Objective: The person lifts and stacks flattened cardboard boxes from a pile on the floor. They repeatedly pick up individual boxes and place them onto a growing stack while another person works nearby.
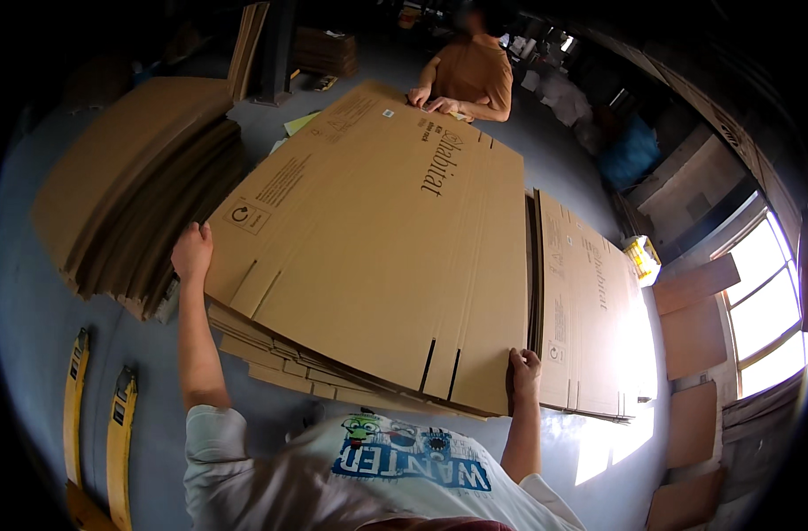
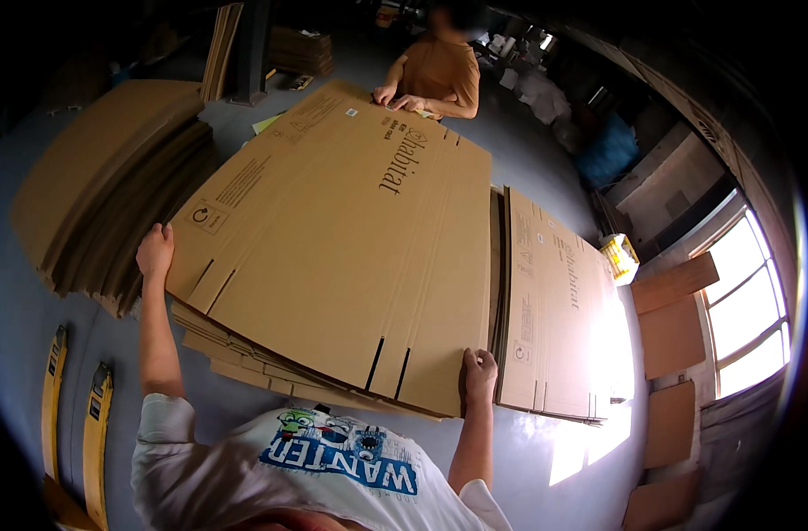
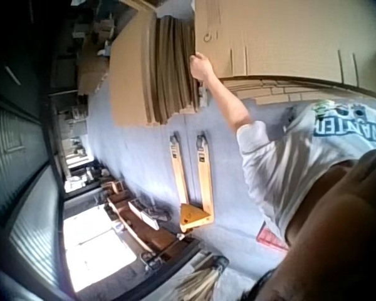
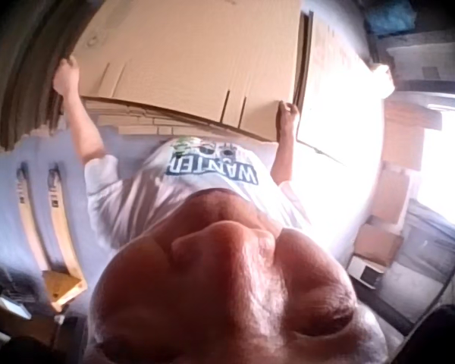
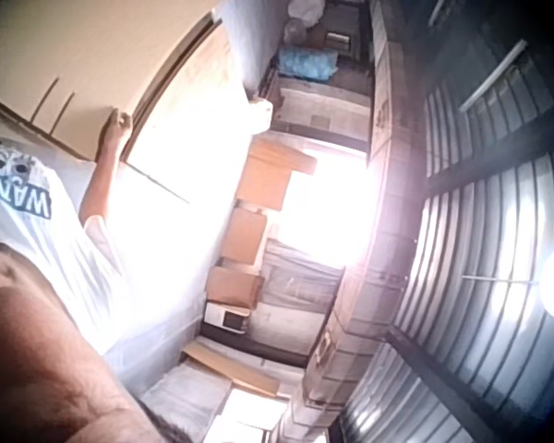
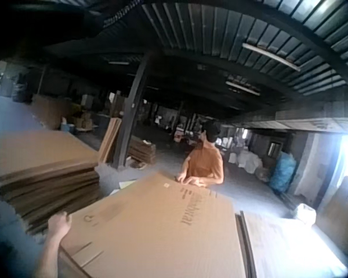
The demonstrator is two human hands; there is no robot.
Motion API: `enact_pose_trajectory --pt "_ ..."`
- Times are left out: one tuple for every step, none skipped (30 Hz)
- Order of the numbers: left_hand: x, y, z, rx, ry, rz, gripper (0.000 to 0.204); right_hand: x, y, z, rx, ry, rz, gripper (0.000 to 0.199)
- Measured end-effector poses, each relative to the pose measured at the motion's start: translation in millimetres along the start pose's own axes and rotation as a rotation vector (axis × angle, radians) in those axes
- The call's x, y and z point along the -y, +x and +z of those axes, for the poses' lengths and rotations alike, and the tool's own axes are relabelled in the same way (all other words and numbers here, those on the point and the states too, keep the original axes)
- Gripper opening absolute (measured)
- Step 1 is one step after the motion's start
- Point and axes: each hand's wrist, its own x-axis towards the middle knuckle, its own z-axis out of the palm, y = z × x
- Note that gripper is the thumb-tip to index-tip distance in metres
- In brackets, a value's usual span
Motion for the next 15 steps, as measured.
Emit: enact_pose_trajectory --pt "1 0 1 -0.008 0.002 0.005 0.036 4 -3 1 -0.005 0.010 0.000 0.032" --pt "2 1 2 -0.016 0.004 0.009 0.036 6 -4 2 -0.010 0.021 -0.001 0.032" --pt "2 0 3 -0.020 0.003 0.014 0.036 7 -4 1 -0.011 0.009 0.001 0.032" --pt "2 0 3 -0.012 -0.001 0.015 0.036 7 -4 0 -0.011 -0.002 0.002 0.032" --pt "2 1 4 -0.004 -0.005 0.015 0.036 8 -5 0 -0.010 -0.013 0.002 0.032" --pt "3 1 4 0.006 -0.004 0.015 0.036 10 -6 0 -0.009 -0.007 0.005 0.032" --pt "4 1 4 -0.005 0.003 0.019 0.035 14 -8 0 -0.007 -0.001 0.008 0.032" --pt "5 0 4 -0.017 0.010 0.021 0.035 16 -9 1 -0.004 0.005 0.012 0.032" --pt "3 0 3 -0.027 0.014 0.028 0.034 12 -8 1 -0.005 0.005 0.004 0.032" --pt "1 0 2 -0.014 0.015 0.017 0.035 7 -5 0 -0.005 0.006 -0.004 0.032" --pt "0 0 2 -0.002 0.016 0.007 0.035 2 -3 -1 -0.006 0.007 -0.012 0.033" --pt "-2 0 0 0.010 0.017 -0.006 0.035 -1 -1 -1 -0.006 0.002 -0.016 0.033" --pt "-4 0 -1 0.018 0.021 -0.011 0.035 -5 1 -1 -0.006 -0.004 -0.019 0.033" --pt "-5 -1 -3 0.027 0.024 -0.016 0.035 -9 2 -1 -0.006 -0.010 -0.022 0.033" --pt "-5 0 -4 0.033 0.026 -0.024 0.035 -9 3 0 -0.006 -0.013 -0.026 0.034"
